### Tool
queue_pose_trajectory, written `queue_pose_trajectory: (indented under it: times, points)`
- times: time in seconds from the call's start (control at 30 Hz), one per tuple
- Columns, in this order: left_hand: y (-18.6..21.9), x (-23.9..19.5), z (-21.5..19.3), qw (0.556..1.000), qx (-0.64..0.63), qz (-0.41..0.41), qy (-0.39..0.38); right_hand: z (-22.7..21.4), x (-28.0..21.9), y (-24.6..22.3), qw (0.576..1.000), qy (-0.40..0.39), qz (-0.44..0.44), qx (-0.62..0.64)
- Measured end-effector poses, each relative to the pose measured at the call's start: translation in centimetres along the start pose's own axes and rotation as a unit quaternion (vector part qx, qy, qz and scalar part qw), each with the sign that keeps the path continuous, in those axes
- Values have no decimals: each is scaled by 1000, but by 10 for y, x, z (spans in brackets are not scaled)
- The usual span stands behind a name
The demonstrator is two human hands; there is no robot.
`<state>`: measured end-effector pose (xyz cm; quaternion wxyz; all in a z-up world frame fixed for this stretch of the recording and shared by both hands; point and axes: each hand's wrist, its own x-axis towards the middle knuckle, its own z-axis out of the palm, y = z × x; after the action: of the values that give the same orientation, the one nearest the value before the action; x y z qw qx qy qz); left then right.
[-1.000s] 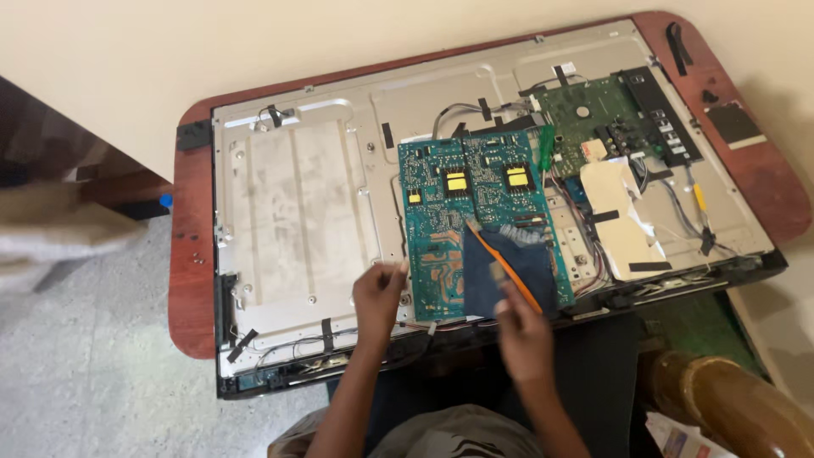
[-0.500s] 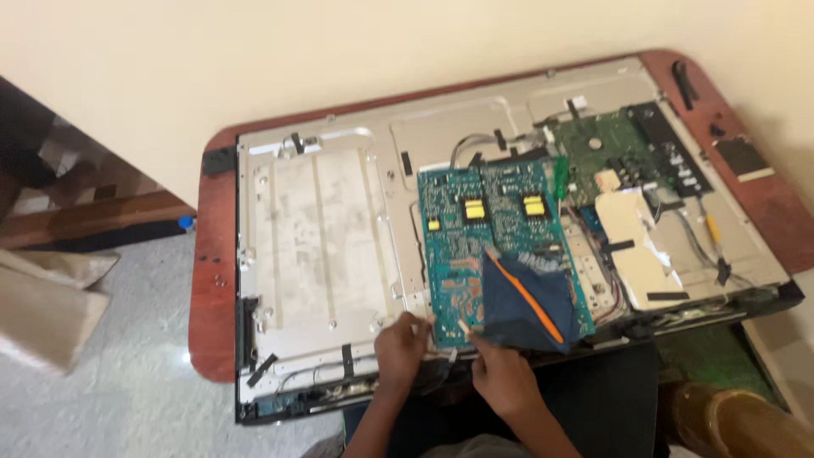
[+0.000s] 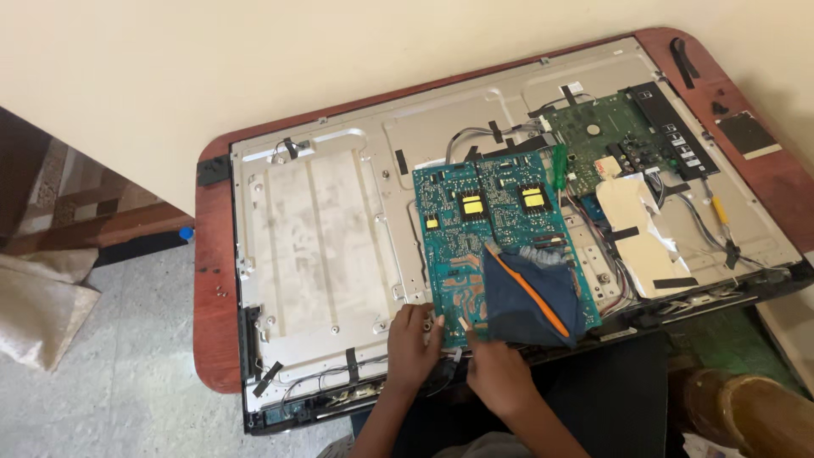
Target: The person wipes the surface of a green circuit board with a blue cloth and uses an orange plastic tool to scrape or clean specific areas. The person also handles small white connectors and wires near the board.
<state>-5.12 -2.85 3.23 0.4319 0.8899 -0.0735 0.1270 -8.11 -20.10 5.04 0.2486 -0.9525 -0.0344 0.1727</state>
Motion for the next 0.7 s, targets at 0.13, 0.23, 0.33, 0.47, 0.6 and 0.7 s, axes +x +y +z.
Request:
queue_pose_trajectory:
  times: [0.13, 0.23, 0.33, 0.47, 0.6, 0.7]
  points:
    - [1, -1, 1, 999, 11, 26, 15, 22, 8, -1, 1000, -1, -5, 25]
    - [4, -17, -9, 996, 30, 71, -39, 33, 16, 0, 993, 54, -97, 24]
    - [19, -34, -12, 990, 0, 112, -86, 21, 26, 14, 926, -11, 166, 338]
    - [39, -52, -4, 991, 32, 108, -73, 11, 26, 27, 851, -68, 193, 484]
    - [48, -50, 9, 993, 94, 55, -38, 12, 25, 31, 800, -73, 201, 561]
    - [45, -43, 16, 989, 127, 75, -19, 15, 21, 32, 785, -59, 202, 582]
